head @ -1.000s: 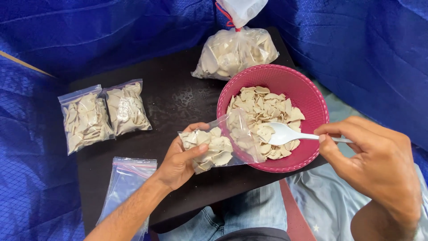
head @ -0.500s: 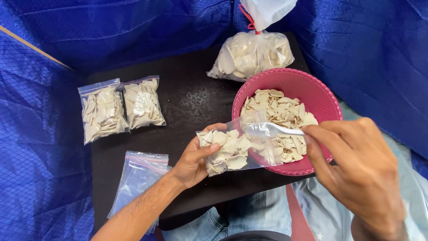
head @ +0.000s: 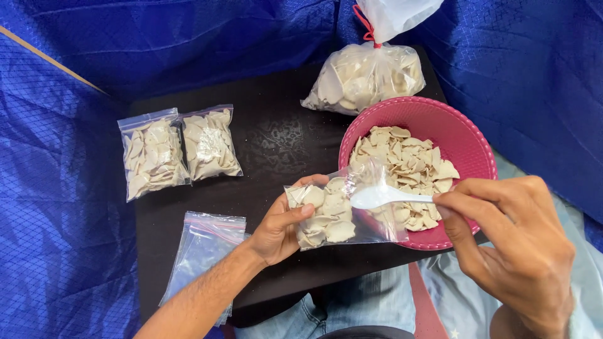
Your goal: Scooping small crackers from a bowl into plastic bags using a spoon at a packaging station.
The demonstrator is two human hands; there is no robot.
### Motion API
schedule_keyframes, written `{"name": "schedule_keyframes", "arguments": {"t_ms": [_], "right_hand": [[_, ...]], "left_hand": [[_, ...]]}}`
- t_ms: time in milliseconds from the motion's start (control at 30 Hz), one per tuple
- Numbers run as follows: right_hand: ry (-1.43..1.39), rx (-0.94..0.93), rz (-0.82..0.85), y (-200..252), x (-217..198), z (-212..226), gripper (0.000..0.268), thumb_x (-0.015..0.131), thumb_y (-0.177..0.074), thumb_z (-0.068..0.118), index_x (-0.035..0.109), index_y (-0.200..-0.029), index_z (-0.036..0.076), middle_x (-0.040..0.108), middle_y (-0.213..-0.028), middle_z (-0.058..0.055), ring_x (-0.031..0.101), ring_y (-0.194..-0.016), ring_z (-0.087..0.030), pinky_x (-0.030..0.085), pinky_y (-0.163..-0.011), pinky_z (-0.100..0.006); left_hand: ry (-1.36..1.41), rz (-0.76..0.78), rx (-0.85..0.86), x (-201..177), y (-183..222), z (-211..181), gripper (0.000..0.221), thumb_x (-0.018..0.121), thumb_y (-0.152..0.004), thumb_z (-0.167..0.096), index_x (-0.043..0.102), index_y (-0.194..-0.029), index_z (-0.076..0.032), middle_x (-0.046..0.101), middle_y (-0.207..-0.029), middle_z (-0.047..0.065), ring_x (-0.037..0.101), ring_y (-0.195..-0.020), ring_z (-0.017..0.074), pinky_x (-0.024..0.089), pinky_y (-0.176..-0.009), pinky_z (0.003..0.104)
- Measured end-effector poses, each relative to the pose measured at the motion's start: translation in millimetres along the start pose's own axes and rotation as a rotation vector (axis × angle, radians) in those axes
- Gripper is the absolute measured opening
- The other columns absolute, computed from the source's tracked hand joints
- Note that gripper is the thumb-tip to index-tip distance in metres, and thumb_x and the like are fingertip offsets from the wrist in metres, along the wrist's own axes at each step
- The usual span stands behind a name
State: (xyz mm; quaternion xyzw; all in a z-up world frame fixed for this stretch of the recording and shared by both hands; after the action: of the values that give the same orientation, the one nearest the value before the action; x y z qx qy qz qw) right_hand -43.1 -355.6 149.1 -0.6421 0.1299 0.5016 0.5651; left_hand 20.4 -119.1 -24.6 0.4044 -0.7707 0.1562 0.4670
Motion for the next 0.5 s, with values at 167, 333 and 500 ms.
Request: {"name": "schedule_keyframes", "arguments": {"t_ms": [167,333,500], "right_hand": [[-0.009,-0.052,0.023,-5,19,7,0.01,0.076,-0.097,-0.001,0.075,-0.107,0.002,0.07,-0.107,-0.015,0.064,-0.093,-0.029,0.049,-0.09,-0.043],[-0.031,-0.042,-0.006,-4,18,11,0.011,0.077,-0.097,0.0,0.075,-0.107,0.003,0.07,-0.107,-0.013,0.064,-0.091,-0.028,0.049,-0.089,-0.041],[-0.036,-0.041,0.009,-1,17,3,0.009,0.075,-0.096,0.0,0.074,-0.105,0.002,0.069,-0.105,-0.014,0.064,-0.091,-0.028,0.048,-0.088,-0.044]], "left_hand": [[-0.027,0.044,-0.016,6,2,-1,0.063,0.077,-0.09,-0.014,0.05,-0.146,-0.007,0.067,-0.12,0.011,0.069,-0.105,0.0231,0.06,-0.087,0.034],[-0.023,0.041,-0.037,3,3,0,0.064,0.077,-0.089,-0.015,0.049,-0.147,-0.007,0.065,-0.115,0.009,0.068,-0.097,0.021,0.059,-0.078,0.03],[-0.02,0.045,-0.03,3,2,1,0.068,0.077,-0.089,-0.015,0.046,-0.148,-0.006,0.064,-0.127,0.01,0.068,-0.107,0.0227,0.06,-0.089,0.034]]}}
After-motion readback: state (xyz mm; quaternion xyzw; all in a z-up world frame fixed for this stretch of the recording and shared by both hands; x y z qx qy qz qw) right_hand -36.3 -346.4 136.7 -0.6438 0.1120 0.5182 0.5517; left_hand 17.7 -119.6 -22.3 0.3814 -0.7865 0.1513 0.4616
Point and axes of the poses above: each hand's wrist, its own y-axis away from the middle knuckle, its own x-axis out of the palm, z = x × y, the point moved 4 cm from there along -y, towards the middle knuckle
